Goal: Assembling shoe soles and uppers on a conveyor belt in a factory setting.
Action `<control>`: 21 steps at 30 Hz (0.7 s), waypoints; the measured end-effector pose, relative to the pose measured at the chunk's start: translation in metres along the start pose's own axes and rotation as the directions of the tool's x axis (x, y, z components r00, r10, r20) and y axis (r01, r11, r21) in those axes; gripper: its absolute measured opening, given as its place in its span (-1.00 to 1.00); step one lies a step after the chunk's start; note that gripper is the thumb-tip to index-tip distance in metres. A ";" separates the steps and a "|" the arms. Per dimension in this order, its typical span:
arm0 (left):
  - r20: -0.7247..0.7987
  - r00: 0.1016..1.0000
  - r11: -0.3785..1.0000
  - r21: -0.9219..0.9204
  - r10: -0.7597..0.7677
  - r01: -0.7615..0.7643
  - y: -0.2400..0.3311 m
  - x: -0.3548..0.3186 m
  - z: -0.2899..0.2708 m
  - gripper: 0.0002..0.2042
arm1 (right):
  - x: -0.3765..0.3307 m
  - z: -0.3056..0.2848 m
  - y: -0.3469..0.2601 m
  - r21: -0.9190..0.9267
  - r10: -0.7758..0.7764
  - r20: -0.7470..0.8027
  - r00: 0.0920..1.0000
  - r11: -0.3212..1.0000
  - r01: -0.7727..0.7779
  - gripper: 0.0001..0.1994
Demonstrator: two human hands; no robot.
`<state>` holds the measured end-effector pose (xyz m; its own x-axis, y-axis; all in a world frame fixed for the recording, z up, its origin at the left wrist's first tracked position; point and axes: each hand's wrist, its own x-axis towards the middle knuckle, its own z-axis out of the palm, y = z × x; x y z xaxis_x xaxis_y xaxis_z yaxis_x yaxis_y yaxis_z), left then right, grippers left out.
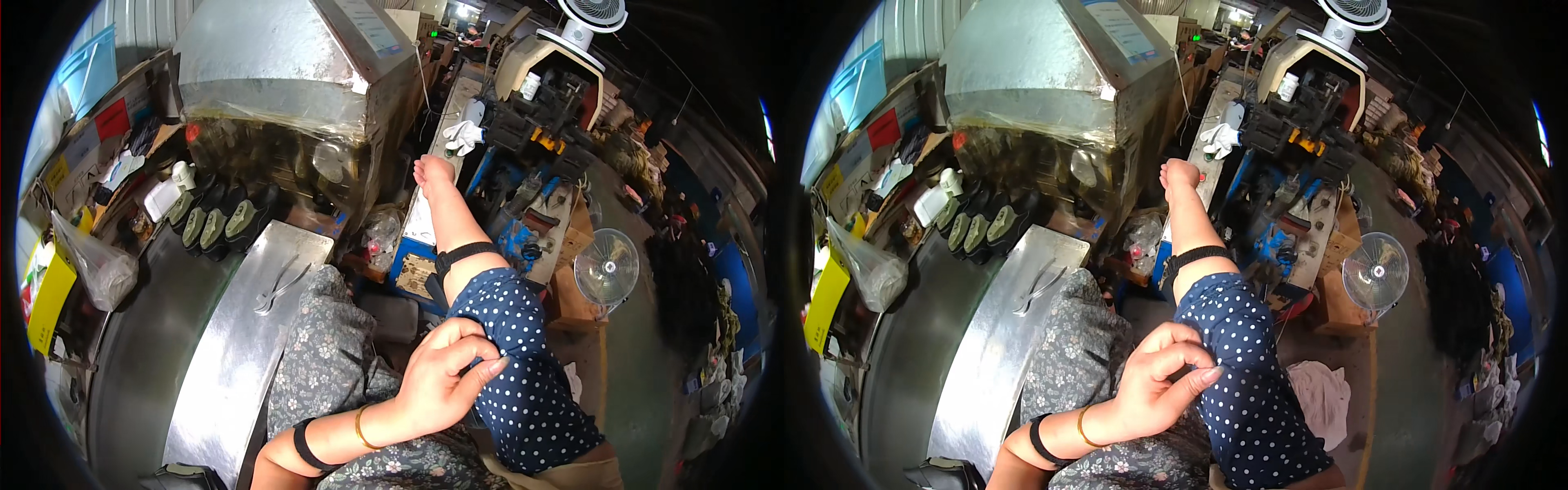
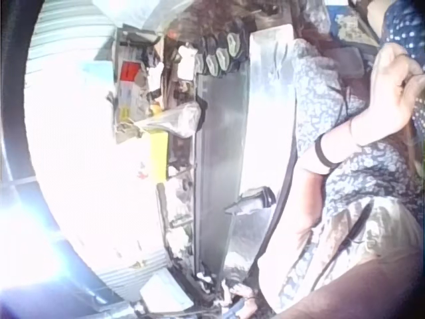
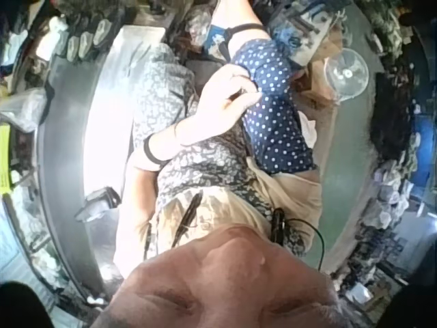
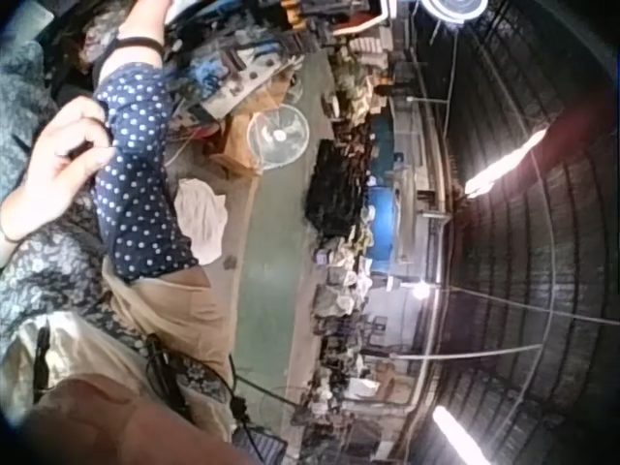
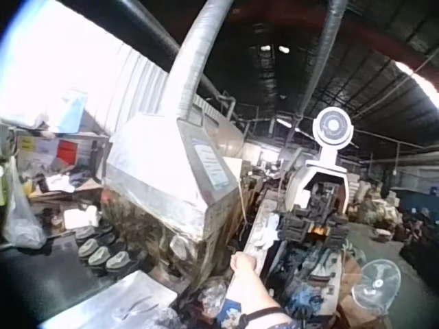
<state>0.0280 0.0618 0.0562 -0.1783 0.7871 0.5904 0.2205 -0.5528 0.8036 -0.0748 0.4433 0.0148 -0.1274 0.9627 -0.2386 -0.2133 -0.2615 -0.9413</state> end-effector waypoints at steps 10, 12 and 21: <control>0.092 0.971 0.929 -0.322 0.220 -0.180 0.047 -0.042 0.031 -0.96 | 0.017 -0.027 0.001 -0.130 -0.087 -0.033 0.996 0.988 0.082 -0.87; 0.263 0.956 0.947 -0.317 0.130 -0.042 0.042 -0.058 0.025 -0.77 | 0.018 -0.025 0.006 -0.058 -0.040 -0.055 0.998 0.998 0.037 -0.87; -0.033 0.999 0.998 0.068 -0.001 0.004 -0.017 -0.013 0.004 -0.80 | 0.003 -0.009 0.014 -0.003 -0.056 0.047 0.997 0.998 0.056 -0.89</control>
<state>0.0303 0.0620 0.0344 -0.2100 0.7786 0.5914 0.2850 -0.5299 0.7988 -0.0693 0.4432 -0.0018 -0.1608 0.9715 -0.1739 -0.2169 -0.2067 -0.9541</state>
